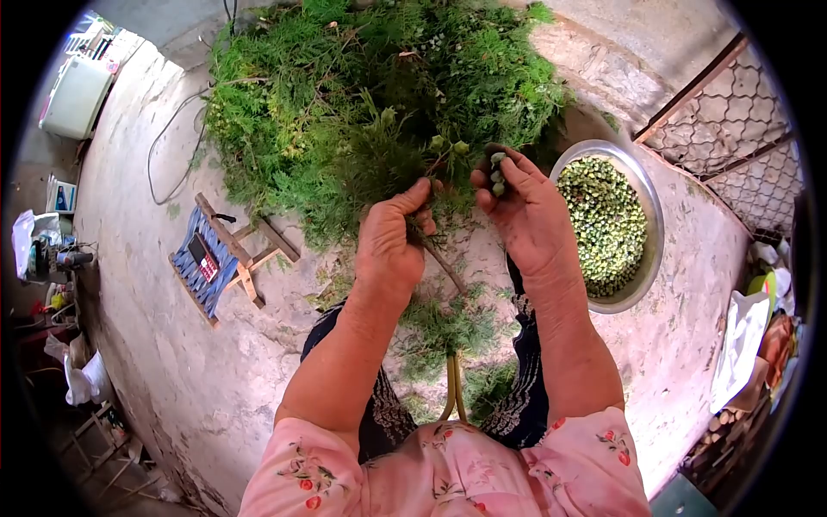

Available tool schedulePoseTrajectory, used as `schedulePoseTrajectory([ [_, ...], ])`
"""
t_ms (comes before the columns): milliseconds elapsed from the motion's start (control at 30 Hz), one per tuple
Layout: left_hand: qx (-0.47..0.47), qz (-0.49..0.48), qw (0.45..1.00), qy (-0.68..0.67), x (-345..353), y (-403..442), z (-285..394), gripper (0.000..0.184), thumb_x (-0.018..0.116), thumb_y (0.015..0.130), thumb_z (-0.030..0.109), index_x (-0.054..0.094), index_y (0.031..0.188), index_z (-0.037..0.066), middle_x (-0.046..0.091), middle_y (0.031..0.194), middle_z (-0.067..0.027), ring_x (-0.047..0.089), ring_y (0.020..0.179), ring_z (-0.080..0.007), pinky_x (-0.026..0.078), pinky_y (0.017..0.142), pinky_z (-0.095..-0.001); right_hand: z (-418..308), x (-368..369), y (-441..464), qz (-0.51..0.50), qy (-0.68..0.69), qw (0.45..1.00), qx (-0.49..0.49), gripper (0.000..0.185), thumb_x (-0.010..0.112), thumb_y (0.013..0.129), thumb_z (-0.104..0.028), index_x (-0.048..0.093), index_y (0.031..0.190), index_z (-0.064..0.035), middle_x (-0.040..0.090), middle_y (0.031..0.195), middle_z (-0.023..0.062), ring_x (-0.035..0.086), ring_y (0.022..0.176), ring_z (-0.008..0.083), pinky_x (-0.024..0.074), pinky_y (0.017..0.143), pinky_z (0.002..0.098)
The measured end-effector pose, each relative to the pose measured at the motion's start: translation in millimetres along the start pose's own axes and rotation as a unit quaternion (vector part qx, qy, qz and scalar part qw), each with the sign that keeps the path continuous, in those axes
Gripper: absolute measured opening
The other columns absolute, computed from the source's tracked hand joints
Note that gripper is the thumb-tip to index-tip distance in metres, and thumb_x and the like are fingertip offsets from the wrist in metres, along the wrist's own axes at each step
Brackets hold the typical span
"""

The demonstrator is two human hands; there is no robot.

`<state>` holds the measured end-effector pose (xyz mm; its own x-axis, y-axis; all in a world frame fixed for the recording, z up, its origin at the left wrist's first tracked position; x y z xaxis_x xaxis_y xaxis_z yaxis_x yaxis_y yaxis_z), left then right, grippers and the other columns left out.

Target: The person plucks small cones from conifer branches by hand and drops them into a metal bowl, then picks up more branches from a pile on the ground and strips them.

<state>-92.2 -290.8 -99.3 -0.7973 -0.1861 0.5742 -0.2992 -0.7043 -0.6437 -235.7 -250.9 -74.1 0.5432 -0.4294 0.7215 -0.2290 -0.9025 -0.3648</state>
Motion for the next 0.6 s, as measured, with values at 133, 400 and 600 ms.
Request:
schedulePoseTrajectory([
  [133,0.004,0.009,0.999,-0.034,5.4,-4.0,3.5,0.011,0.060,0.080,0.012,0.054,0.081,0.003,0.053,0.072,-0.0032,0.036,0.055,-0.0119,0.031,0.050,-0.0243,0.7,3.0,-1.2,0.011,0.002,1.000,0.005,0.020,0.048,0.086,-0.008,0.051,0.103,0.0017,0.057,0.088,0.0103,0.058,0.079,0.0212,0.0502,0.064,0.0285],
  [400,-0.003,-0.010,0.999,-0.052,5.8,-2.6,2.7,0.011,0.060,0.080,0.012,0.055,0.085,0.003,0.057,0.079,-0.0054,0.037,0.054,-0.0116,0.033,0.049,-0.0241,1.2,2.0,-2.1,-0.025,0.046,0.999,0.014,0.018,0.048,0.085,-0.009,0.052,0.100,0.0012,0.057,0.088,0.0100,0.057,0.080,0.0205,0.0501,0.066,0.0299],
  [600,-0.012,-0.014,0.999,-0.047,3.5,-0.3,1.7,0.016,0.060,0.081,0.014,0.055,0.087,0.000,0.053,0.075,-0.0043,0.037,0.053,-0.0111,0.034,0.049,-0.0241,12.4,-4.2,-4.5,0.050,-0.125,0.989,0.055,0.018,0.051,0.084,-0.011,0.053,0.099,-0.0009,0.056,0.081,0.0048,0.053,0.069,0.0135,0.0410,0.056,0.0239],
])
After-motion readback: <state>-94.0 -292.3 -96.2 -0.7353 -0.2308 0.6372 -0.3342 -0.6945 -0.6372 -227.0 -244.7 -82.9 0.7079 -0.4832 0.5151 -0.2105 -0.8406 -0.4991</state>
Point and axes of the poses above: each hand's wrist, its own y-axis towards the middle knuckle, its own x-axis out of the palm, z = x × y, the point moved 3 cm from there along y, towards the middle knuckle
